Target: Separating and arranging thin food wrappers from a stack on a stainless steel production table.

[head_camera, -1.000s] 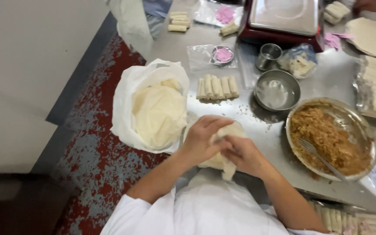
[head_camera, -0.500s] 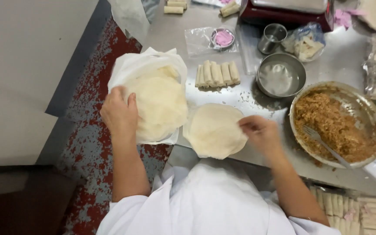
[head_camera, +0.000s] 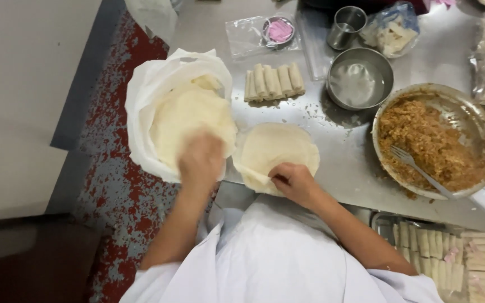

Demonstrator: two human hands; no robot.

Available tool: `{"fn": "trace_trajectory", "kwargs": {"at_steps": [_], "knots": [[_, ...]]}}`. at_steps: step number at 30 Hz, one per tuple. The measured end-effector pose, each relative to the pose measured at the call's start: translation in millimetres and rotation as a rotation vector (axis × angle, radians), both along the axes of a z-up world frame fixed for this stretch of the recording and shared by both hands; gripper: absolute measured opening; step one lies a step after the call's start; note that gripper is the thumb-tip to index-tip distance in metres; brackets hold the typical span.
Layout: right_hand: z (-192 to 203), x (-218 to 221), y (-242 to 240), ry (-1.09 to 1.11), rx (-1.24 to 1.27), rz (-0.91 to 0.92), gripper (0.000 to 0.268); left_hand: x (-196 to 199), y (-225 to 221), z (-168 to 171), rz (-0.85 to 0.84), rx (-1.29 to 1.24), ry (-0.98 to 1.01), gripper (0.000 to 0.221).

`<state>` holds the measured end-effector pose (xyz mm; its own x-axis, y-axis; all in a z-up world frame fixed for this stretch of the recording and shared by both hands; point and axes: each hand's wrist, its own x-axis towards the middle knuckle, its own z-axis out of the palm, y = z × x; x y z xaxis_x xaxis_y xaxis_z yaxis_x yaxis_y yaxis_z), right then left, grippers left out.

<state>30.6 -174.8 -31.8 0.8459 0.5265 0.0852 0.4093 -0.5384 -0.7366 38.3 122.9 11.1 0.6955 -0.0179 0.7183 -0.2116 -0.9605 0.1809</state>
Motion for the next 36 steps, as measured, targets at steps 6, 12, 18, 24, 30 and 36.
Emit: {"fn": "trace_trajectory", "kwargs": {"at_steps": [6, 12, 18, 24, 30, 36], "knots": [[32, 2, -21, 0.333, 0.285, -0.109, 0.014, -63, -61, -57, -0.479, -1.272, 1.183, 0.024], [47, -5, -1, 0.368, 0.196, 0.035, 0.020, -71, -67, -65, -0.368, -1.676, 1.045, 0.018], [25, -8, 23, 0.672, 0.550, 0.005, 0.027, -69, -76, -23, -0.424, -1.569, 1.042, 0.019], [18, -7, 23, 0.780, 0.615, -0.137, 0.024, -77, -78, -16, -0.401, -1.457, 0.969, 0.018], [20, -9, 21, 0.808, 0.658, -0.215, 0.030, -78, -81, -5, -0.368, -1.259, 0.888, 0.037], [40, -17, 24, 0.749, 0.633, -0.179, 0.024, -80, -91, -4, -0.427, -1.165, 0.909, 0.055]]}}
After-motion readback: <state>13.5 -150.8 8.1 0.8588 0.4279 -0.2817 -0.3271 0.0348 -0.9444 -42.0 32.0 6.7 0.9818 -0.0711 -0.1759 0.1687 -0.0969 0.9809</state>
